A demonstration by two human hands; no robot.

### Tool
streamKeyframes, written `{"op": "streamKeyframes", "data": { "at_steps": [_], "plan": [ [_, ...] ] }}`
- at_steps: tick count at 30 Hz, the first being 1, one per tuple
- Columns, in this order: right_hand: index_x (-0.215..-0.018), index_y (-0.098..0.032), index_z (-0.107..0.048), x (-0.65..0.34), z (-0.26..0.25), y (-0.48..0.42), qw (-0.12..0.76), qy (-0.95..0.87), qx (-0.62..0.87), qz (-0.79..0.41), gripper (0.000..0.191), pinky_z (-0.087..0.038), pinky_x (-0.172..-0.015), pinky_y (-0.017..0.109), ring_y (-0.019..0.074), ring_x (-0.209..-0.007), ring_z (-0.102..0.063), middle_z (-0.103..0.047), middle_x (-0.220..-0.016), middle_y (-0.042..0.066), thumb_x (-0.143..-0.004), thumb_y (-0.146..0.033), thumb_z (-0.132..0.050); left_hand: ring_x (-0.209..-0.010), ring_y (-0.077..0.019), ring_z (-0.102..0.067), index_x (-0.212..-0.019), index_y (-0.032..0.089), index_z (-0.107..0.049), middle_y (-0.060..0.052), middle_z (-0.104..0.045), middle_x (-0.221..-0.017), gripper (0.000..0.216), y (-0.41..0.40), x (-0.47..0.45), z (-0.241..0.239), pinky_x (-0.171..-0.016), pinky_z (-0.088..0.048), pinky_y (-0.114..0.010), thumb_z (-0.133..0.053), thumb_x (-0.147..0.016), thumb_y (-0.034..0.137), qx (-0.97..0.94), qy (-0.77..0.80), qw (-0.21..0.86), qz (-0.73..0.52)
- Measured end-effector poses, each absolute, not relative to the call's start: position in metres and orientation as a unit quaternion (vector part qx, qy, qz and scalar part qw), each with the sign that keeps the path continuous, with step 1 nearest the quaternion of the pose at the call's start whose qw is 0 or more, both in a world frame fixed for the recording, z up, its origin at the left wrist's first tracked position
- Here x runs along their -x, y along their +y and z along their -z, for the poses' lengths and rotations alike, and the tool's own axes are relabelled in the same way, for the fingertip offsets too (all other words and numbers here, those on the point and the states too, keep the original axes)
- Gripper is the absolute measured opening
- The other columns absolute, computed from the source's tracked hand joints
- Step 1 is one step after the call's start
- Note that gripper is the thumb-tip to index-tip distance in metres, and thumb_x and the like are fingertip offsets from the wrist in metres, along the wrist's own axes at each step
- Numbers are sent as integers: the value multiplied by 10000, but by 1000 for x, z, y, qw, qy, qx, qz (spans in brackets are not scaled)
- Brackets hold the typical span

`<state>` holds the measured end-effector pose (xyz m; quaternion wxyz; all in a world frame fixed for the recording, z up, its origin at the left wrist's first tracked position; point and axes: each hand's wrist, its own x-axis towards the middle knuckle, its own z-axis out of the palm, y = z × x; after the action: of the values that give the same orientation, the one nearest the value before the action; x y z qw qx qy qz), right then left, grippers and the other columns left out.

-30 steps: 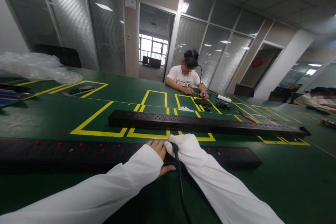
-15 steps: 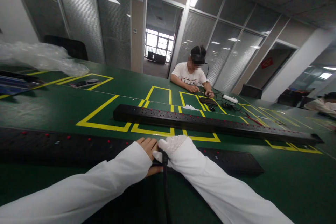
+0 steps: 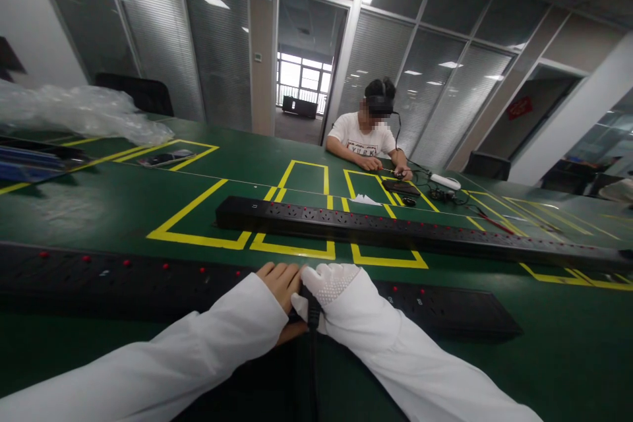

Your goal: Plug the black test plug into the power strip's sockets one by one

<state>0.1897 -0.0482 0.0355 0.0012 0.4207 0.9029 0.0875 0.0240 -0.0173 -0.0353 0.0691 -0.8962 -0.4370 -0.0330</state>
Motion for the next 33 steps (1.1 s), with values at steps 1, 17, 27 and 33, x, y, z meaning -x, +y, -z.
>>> {"op": "streamKeyframes", "data": {
  "at_steps": [1,17,27,33],
  "plan": [
    [-1127,-141,-539,-190,-36,-48,1,904,-419,-88,306,-509,-768,343,154,-888,-588,-578,-1063,66,-907,-351,-504,-990,-313,-545,-1303,82,-439,-163,-568,-1217,749,-17,-24,36,-788,-390,-401,-627,-637,369,895,-439,68,34],
    [-1135,-138,-531,-196,-35,-42,4,918,-389,-75,319,-510,-751,335,150,-866,-588,-578,-1049,64,-906,-359,-503,-982,-332,-540,-1279,53,-466,-185,-572,-1194,817,-18,-25,37,-798,-399,-440,-593,-638,543,896,-436,65,50],
    [-1116,-133,-540,-202,-38,-42,-25,931,-361,-43,302,-515,-733,322,141,-845,-592,-585,-1025,58,-906,-349,-506,-964,-324,-548,-1271,47,-474,-184,-578,-1180,808,-17,-24,41,-779,-404,-429,-560,-678,589,898,-428,73,68],
    [-1125,-136,-535,-203,-38,-40,-28,935,-353,-27,307,-513,-734,321,142,-850,-589,-580,-1037,60,-907,-350,-504,-981,-321,-539,-1273,73,-456,-164,-567,-1194,756,-16,-23,41,-789,-399,-413,-649,-601,360,900,-423,87,50]
  ]
}}
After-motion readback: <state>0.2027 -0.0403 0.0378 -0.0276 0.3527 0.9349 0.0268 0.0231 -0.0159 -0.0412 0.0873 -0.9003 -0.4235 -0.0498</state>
